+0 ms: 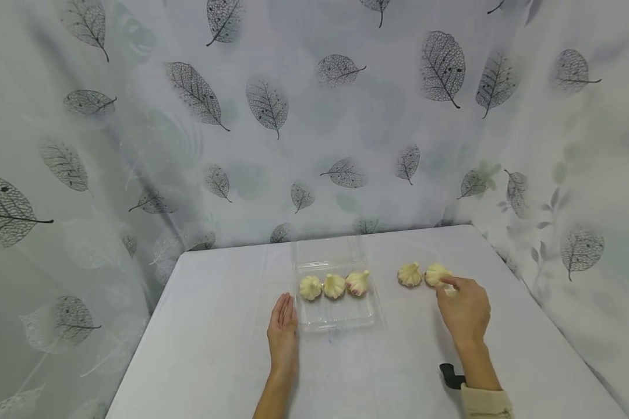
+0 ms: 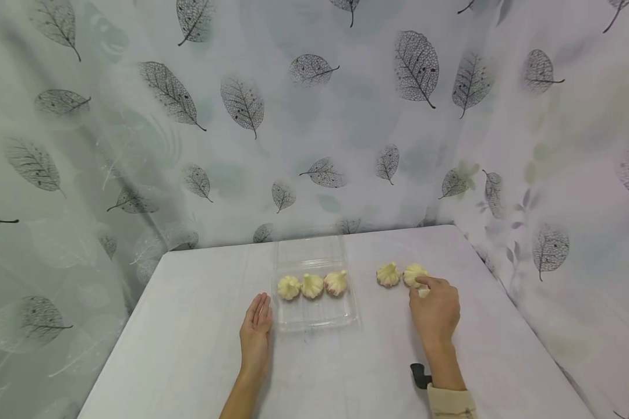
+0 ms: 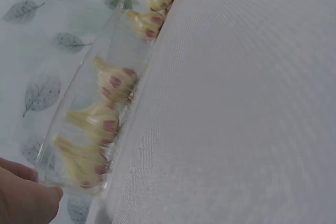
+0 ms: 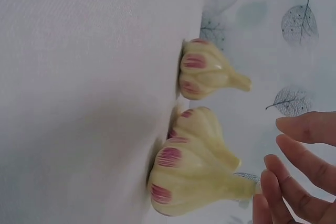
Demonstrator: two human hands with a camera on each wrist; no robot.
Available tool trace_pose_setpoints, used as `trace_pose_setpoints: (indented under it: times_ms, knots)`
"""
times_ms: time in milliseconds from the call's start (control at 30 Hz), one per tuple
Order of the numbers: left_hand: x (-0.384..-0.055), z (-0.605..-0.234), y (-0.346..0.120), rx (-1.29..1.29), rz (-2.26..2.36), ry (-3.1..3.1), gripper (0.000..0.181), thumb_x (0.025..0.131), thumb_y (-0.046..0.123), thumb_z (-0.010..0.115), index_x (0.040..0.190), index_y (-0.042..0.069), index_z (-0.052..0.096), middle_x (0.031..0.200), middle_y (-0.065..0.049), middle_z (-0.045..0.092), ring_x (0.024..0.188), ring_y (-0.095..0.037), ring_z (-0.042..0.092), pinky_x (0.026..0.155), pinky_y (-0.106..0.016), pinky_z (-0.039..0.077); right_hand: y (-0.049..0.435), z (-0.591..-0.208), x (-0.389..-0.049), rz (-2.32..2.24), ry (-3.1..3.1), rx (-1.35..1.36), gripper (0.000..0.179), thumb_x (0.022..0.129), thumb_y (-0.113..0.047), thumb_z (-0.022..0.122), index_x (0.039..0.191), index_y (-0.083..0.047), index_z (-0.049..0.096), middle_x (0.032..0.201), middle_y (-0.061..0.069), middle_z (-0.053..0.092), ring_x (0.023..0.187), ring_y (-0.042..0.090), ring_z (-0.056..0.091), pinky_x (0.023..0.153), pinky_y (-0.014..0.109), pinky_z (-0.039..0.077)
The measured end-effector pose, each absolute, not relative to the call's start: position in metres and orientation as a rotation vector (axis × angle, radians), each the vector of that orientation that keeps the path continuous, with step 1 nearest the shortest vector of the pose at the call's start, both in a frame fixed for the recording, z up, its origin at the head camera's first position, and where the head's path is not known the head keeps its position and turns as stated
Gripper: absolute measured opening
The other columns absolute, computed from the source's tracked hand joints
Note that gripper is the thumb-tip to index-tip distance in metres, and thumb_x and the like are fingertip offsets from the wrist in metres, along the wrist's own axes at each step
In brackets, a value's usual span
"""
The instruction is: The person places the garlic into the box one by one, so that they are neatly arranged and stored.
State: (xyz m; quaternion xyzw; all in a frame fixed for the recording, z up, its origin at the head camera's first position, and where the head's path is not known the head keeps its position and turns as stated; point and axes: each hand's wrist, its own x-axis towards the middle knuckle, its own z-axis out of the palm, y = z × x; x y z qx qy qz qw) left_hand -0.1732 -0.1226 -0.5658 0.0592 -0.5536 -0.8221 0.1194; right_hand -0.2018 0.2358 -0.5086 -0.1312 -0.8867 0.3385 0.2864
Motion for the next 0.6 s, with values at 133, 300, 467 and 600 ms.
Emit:
trace_pose_setpoints:
  times_ms: [133,300,467,600]
  knots:
    - [-0.172,-0.565,-0.123,0.162,-2.412,-1.606,0.057,0.105,-0.013,0.039,0.16,-0.001,0.031,0.168,-0.017,0.029,0.157,-0.029,0.026,0.122,-0.023,0.033,0.241,-0.511,-0.203,0.928,-2.385,-0.403,0.028,0.084,-0.006,0.078,0.111,0.003,0.078,0.116,0.033,0.068,0.104,0.053,0.06,0.077,0.068,0.051]
    - [-0.171,-0.564,-0.122,0.148,-2.417,-1.602,0.059,0.103,-0.015,0.038,0.161,-0.002,0.029,0.168,-0.017,0.029,0.157,-0.029,0.026,0.123,-0.023,0.031,0.25,-0.515,-0.204,0.929,-2.387,-0.446,0.032,0.085,-0.005,0.078,0.115,0.004,0.077,0.119,0.035,0.066,0.107,0.055,0.058,0.079,0.07,0.05]
    - [-0.17,-0.563,-0.122,0.149,-2.411,-1.603,0.059,0.103,-0.015,0.038,0.161,-0.002,0.029,0.168,-0.017,0.029,0.157,-0.029,0.026,0.123,-0.023,0.032,0.258,-0.517,-0.203,0.923,-2.365,-0.423,0.028,0.085,-0.001,0.075,0.112,0.006,0.077,0.117,0.036,0.066,0.103,0.054,0.058,0.084,0.069,0.048]
    - [-0.17,-0.562,-0.122,0.154,-2.41,-1.606,0.059,0.103,-0.015,0.038,0.16,-0.002,0.029,0.168,-0.017,0.029,0.157,-0.029,0.026,0.123,-0.023,0.032,0.263,-0.52,-0.205,0.939,-2.325,-0.41,0.025,0.085,0.002,0.071,0.109,0.006,0.078,0.112,0.035,0.068,0.099,0.052,0.06,0.083,0.066,0.047]
